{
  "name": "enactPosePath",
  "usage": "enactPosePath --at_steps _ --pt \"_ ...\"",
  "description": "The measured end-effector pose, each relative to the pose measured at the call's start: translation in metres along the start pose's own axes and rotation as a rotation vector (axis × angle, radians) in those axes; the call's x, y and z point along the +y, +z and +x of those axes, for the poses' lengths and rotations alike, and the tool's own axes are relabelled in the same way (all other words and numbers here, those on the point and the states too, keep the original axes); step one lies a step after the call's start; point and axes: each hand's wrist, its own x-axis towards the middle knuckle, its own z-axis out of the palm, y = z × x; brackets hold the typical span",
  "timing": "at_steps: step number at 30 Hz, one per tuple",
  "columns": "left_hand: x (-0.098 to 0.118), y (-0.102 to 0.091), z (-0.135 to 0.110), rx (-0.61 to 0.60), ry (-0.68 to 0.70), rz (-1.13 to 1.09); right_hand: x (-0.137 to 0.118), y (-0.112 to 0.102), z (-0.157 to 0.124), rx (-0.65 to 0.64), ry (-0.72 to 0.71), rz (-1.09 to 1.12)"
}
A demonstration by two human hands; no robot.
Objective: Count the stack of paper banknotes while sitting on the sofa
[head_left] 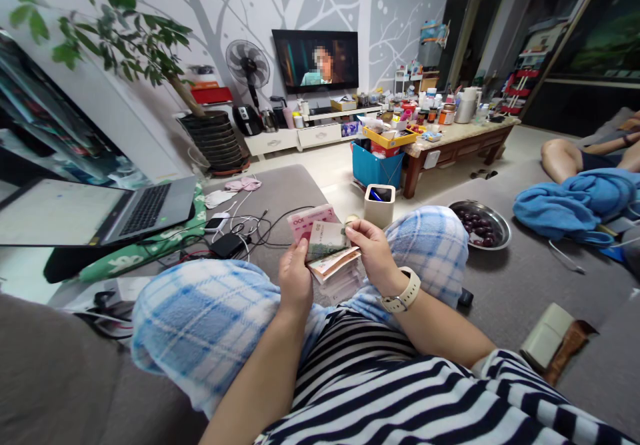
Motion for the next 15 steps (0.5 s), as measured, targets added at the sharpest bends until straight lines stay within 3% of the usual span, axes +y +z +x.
enactPosePath --at_steps 10,15 --pt "0.014 0.004 -0.007 0.012 -0.021 0.046 0.0 0.001 -0.001 0.002 0.003 -0.011" --pt "0.006 0.002 -0.003 0.01 -0.02 0.023 0.0 0.0 -0.001 -0.005 0.0 0.002"
